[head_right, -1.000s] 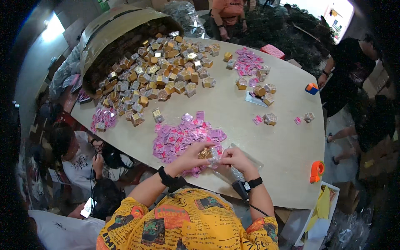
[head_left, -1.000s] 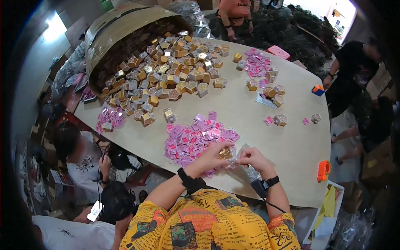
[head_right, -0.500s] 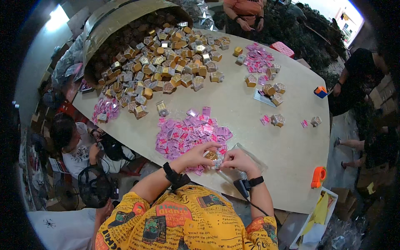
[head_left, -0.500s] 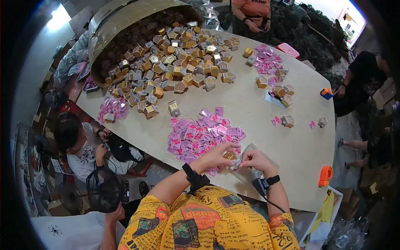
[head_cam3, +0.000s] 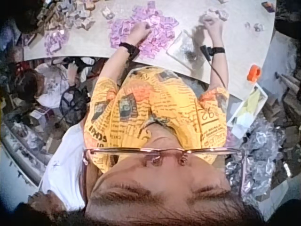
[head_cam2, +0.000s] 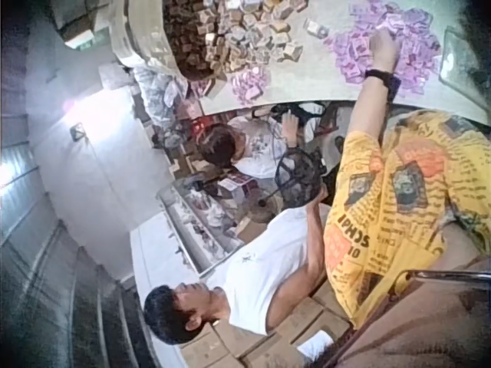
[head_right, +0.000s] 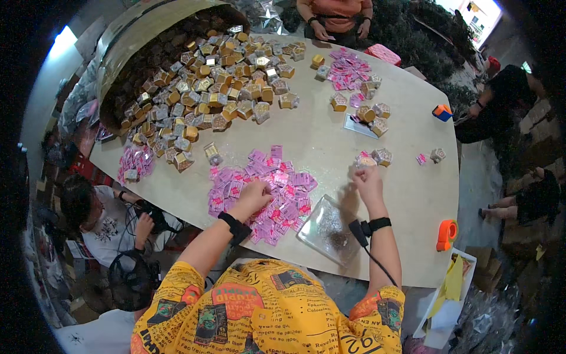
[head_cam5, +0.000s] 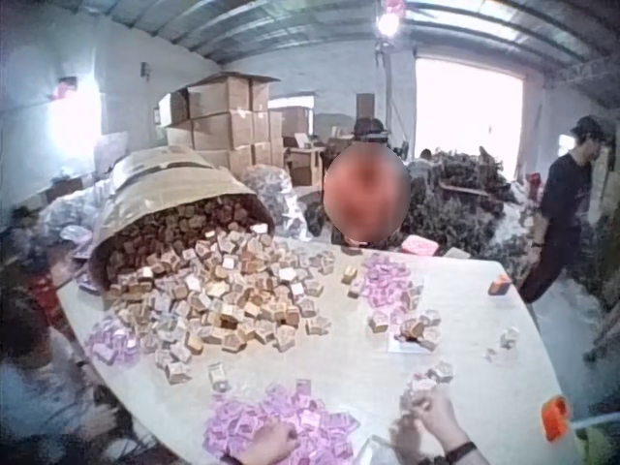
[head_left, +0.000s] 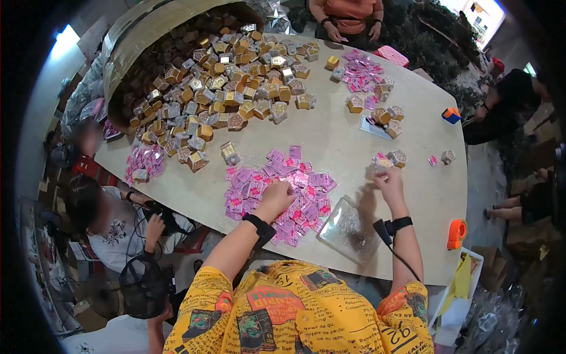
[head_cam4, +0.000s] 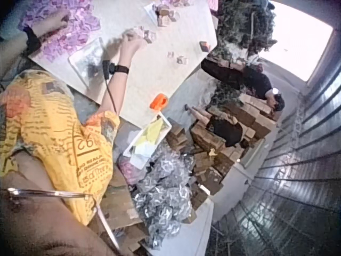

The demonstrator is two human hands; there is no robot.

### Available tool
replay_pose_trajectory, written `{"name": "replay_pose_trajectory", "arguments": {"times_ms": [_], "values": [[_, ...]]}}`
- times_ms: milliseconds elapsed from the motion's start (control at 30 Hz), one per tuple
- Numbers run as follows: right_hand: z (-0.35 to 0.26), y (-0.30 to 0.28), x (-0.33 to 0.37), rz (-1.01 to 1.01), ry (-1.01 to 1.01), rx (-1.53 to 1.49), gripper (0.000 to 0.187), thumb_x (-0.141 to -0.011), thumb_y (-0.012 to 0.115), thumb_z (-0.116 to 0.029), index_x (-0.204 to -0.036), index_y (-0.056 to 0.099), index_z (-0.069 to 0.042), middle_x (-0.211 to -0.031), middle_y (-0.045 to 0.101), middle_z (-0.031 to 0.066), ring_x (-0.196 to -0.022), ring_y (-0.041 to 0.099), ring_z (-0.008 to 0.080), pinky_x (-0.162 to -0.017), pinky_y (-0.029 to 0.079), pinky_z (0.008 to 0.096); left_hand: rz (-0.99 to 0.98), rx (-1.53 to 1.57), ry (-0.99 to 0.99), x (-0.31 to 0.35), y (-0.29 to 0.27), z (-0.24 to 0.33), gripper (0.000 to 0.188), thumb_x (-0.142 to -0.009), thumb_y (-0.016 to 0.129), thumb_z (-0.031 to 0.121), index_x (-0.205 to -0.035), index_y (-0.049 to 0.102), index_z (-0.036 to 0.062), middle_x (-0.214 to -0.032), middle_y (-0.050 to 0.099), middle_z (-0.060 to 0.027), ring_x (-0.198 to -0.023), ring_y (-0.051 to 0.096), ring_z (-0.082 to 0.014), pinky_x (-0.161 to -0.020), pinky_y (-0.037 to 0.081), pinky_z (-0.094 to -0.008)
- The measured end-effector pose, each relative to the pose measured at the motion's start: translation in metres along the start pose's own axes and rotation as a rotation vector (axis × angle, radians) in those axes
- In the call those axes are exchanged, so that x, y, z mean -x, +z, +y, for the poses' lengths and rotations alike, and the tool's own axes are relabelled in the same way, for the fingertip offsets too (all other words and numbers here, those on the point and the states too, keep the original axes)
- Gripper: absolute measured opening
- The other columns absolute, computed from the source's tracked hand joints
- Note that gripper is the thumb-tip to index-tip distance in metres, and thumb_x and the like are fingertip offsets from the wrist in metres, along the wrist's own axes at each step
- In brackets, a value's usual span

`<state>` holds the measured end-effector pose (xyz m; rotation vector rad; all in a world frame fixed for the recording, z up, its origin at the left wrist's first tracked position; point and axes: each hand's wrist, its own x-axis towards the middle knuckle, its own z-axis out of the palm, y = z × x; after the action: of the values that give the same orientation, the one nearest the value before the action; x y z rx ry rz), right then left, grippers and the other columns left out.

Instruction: The person packs small pink paper items into clear plastic bags containing gold-wrapped cubes. They place the filled bags on a table while coworkers sort similar items in the background.

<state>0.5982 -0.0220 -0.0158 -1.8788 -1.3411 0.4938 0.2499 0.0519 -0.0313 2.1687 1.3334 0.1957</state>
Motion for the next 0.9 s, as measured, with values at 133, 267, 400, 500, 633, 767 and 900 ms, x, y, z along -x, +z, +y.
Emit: {"name": "replay_pose_trajectory", "arguments": {"times_ms": [133,267,400,500,633,767,900], "values": [[-0.022,0.027,0.064,-0.509,0.032,0.455,0.014,-0.069,0.066,-0.013,-0.080,0.067,-0.004,-0.087,0.062,0.0160,-0.085,0.060,0.0354,-0.075,0.050,0.0435,0.036,0.019,-0.024,0.002,0.022,-0.001,0.022,-0.071,0.071,0.023,-0.077,0.067,0.0016,-0.078,0.065,-0.0174,-0.077,0.064,-0.0325,-0.068,0.050,-0.0428],[-0.017,0.048,0.126,-0.564,-0.056,0.541,0.020,-0.069,0.067,-0.017,-0.085,0.065,-0.004,-0.093,0.060,0.0160,-0.083,0.060,0.0352,-0.073,0.050,0.0451,0.080,-0.100,0.054,-0.003,0.036,0.011,0.025,-0.071,0.070,0.025,-0.072,0.066,0.0008,-0.077,0.064,-0.0183,-0.075,0.062,-0.0342,-0.069,0.048,-0.0442],[0.008,0.069,0.145,-0.476,0.007,0.536,0.015,-0.074,0.062,-0.015,-0.085,0.064,-0.006,-0.093,0.059,0.0135,-0.079,0.060,0.0349,-0.070,0.050,0.0442,0.221,-0.176,0.162,-0.006,0.057,0.011,0.023,-0.070,0.066,0.022,-0.067,0.063,-0.0005,-0.071,0.061,-0.0188,-0.073,0.059,-0.0360,-0.070,0.046,-0.0469],[-0.008,0.060,0.150,-0.372,-0.026,0.409,0.012,-0.077,0.056,-0.013,-0.081,0.063,-0.003,-0.089,0.059,0.0153,-0.078,0.060,0.0353,-0.069,0.050,0.0459,0.163,-0.057,0.093,-0.007,0.057,0.010,0.019,-0.071,0.064,0.019,-0.070,0.062,0.0002,-0.075,0.060,-0.0187,-0.076,0.059,-0.0347,-0.068,0.046,-0.0459],[0.017,0.063,0.156,-0.410,-0.054,0.450,0.015,-0.080,0.053,-0.015,-0.077,0.062,-0.003,-0.084,0.059,0.0166,-0.077,0.060,0.0359,-0.070,0.050,0.0456,0.136,0.219,0.086,-0.001,0.037,0.021,0.017,-0.071,0.065,0.016,-0.073,0.061,-0.0006,-0.067,0.059,-0.0139,-0.066,0.058,-0.0278,-0.062,0.046,-0.0393],[0.016,0.065,0.156,-0.347,-0.084,0.449,0.012,-0.077,0.057,-0.014,-0.077,0.062,-0.004,-0.084,0.059,0.0141,-0.076,0.060,0.0335,-0.066,0.049,0.0440,0.098,0.586,0.039,0.009,0.021,0.026,0.012,-0.074,0.064,0.012,-0.075,0.061,-0.0001,-0.066,0.058,-0.0067,-0.061,0.056,-0.0140,-0.058,0.045,-0.0274],[0.002,0.050,0.158,-0.217,-0.106,0.521,0.009,-0.076,0.057,-0.011,-0.077,0.062,-0.004,-0.084,0.059,0.0150,-0.076,0.059,0.0348,-0.067,0.049,0.0447,0.139,0.806,0.077,0.020,0.011,0.031,0.011,-0.076,0.063,0.008,-0.070,0.058,0.0010,-0.061,0.057,-0.0015,-0.055,0.053,-0.0078,-0.051,0.042,-0.0229]]}}
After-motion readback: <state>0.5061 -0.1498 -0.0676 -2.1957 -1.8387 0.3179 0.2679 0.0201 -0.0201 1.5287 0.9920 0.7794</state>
